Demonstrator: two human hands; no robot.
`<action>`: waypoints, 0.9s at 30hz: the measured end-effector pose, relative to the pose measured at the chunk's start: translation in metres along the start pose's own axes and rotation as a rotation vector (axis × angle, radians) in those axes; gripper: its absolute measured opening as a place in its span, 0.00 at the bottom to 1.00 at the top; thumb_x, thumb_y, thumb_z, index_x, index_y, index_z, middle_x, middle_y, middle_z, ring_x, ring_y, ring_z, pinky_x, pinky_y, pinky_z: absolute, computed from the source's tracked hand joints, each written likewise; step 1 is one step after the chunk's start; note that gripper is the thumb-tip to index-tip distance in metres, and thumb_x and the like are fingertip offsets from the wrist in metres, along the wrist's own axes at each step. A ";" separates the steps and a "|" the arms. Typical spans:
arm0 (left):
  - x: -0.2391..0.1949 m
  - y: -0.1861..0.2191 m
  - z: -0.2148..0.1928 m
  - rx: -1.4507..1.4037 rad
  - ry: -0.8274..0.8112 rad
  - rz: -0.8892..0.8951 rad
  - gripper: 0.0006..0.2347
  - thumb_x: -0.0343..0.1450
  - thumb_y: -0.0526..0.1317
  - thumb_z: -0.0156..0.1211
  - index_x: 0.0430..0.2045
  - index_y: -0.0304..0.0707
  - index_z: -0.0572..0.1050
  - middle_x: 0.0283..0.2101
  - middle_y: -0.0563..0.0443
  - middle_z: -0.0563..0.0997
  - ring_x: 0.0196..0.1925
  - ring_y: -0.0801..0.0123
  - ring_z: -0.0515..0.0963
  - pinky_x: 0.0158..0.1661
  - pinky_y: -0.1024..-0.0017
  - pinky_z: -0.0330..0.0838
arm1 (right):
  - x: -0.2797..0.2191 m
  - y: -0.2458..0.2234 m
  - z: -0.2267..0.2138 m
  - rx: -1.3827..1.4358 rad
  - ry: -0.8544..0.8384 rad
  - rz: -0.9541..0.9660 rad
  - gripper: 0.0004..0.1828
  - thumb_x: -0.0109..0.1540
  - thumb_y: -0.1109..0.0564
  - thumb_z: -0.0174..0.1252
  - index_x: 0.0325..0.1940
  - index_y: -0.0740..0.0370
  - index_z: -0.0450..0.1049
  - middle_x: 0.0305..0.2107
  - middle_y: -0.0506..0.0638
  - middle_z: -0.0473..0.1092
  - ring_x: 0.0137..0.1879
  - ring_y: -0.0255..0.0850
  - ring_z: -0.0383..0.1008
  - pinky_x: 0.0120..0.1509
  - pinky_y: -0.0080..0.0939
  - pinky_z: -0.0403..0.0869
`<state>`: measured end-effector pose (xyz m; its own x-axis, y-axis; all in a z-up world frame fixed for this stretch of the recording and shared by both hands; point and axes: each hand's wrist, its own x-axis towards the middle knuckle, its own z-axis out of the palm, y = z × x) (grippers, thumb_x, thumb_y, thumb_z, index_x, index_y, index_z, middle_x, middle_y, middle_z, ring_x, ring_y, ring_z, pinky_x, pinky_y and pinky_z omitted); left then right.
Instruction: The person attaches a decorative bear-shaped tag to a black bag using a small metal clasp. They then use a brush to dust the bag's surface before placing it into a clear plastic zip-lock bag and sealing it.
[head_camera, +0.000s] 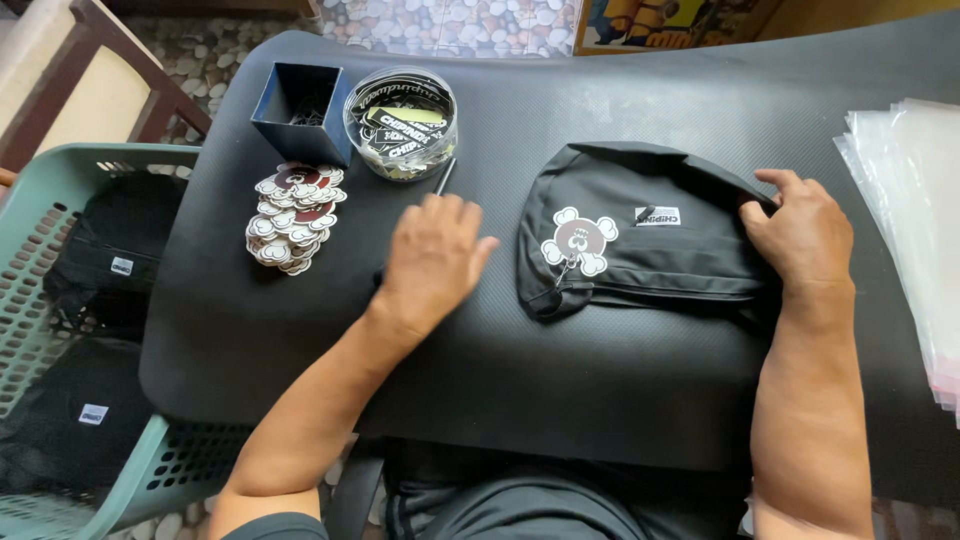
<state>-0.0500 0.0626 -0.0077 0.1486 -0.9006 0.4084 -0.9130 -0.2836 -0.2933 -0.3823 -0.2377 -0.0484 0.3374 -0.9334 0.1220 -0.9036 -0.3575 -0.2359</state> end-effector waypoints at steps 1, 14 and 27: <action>-0.001 0.009 0.005 -0.129 0.041 0.042 0.16 0.70 0.58 0.63 0.33 0.47 0.72 0.33 0.51 0.74 0.35 0.61 0.73 0.34 0.64 0.67 | -0.002 -0.002 -0.003 0.007 -0.011 -0.004 0.26 0.63 0.43 0.54 0.65 0.41 0.77 0.44 0.52 0.73 0.51 0.53 0.75 0.53 0.56 0.71; 0.041 0.033 0.033 -0.820 -0.241 -0.025 0.18 0.72 0.44 0.53 0.55 0.39 0.71 0.47 0.39 0.73 0.52 0.42 0.75 0.51 0.47 0.69 | -0.029 -0.047 -0.090 -0.096 -0.505 0.102 0.26 0.64 0.36 0.55 0.53 0.59 0.74 0.44 0.60 0.79 0.51 0.57 0.77 0.53 0.53 0.70; 0.121 0.067 0.095 -0.872 -0.040 0.167 0.16 0.69 0.29 0.50 0.50 0.42 0.76 0.47 0.48 0.76 0.49 0.49 0.73 0.48 0.52 0.65 | -0.104 0.144 -0.141 -0.202 -0.387 0.076 0.27 0.65 0.45 0.51 0.68 0.49 0.72 0.64 0.49 0.70 0.67 0.48 0.70 0.68 0.52 0.67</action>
<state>-0.0566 -0.0967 -0.0598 -0.0142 -0.9232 0.3841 -0.8863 0.1894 0.4227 -0.5847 -0.1883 0.0413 0.3068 -0.9135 -0.2673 -0.9503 -0.3098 -0.0319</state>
